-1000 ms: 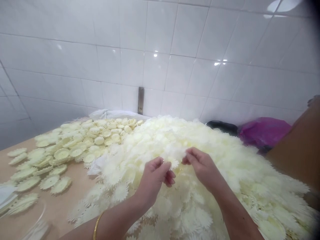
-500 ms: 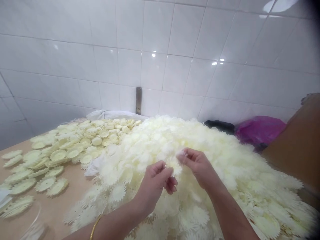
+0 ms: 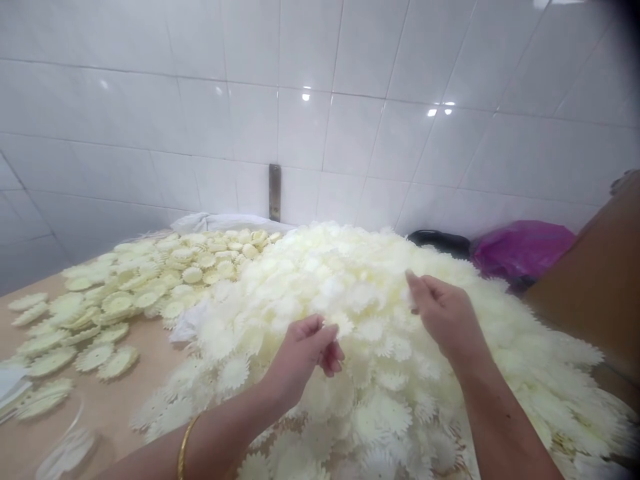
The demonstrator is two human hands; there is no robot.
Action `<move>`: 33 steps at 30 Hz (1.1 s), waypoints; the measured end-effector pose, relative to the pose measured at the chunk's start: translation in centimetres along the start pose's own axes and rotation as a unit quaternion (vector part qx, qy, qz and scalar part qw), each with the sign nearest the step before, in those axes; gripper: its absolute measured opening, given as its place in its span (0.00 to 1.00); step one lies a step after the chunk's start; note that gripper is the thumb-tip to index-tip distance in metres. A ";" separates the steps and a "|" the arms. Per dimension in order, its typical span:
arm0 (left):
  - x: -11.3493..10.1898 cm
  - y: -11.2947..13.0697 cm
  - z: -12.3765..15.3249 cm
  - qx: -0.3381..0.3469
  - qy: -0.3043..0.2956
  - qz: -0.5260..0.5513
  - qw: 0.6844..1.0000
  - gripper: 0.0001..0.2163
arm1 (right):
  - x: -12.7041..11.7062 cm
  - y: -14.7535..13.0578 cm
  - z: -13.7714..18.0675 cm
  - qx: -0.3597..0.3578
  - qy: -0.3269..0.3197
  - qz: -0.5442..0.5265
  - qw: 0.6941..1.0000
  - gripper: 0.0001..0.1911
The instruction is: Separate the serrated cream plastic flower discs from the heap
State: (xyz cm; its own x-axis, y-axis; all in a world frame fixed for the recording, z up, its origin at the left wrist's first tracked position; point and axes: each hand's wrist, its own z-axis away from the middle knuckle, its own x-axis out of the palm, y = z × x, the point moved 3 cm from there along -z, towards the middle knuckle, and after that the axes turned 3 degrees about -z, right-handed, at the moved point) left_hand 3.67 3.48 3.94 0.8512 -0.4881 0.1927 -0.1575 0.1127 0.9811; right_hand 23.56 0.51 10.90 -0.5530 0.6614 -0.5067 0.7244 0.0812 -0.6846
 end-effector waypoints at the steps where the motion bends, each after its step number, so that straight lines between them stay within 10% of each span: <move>1: -0.1 -0.3 -0.2 -0.005 0.003 0.003 1.000 0.12 | 0.0 0.1 0.0 -0.002 -0.020 0.004 1.000 0.24; 4: -0.1 -0.9 -0.5 -0.014 -0.002 -0.001 1.000 0.13 | 0.0 0.6 -0.3 0.002 -0.069 0.028 0.997 0.19; 9: 0.2 -1.5 -0.6 -0.030 -0.007 0.011 0.999 0.12 | -0.8 -0.6 0.1 -0.095 0.038 0.075 0.992 0.07; 18: 0.4 -0.9 -0.3 -0.011 -0.041 0.028 0.999 0.11 | 3.7 -4.3 3.4 -0.175 -0.302 -0.038 0.936 0.07; 33: 0.7 -0.8 -0.1 -0.001 -0.082 0.060 0.995 0.13 | 4.7 -3.8 3.6 -0.199 -0.328 -0.024 0.923 0.12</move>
State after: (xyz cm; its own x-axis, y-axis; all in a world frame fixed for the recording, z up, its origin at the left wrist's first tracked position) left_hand 4.42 3.18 3.27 0.7339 -0.6050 0.3089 -0.2517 0.1802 0.9509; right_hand 16.73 0.59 9.29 -0.6233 0.0659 -0.7792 0.7146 0.4526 -0.5333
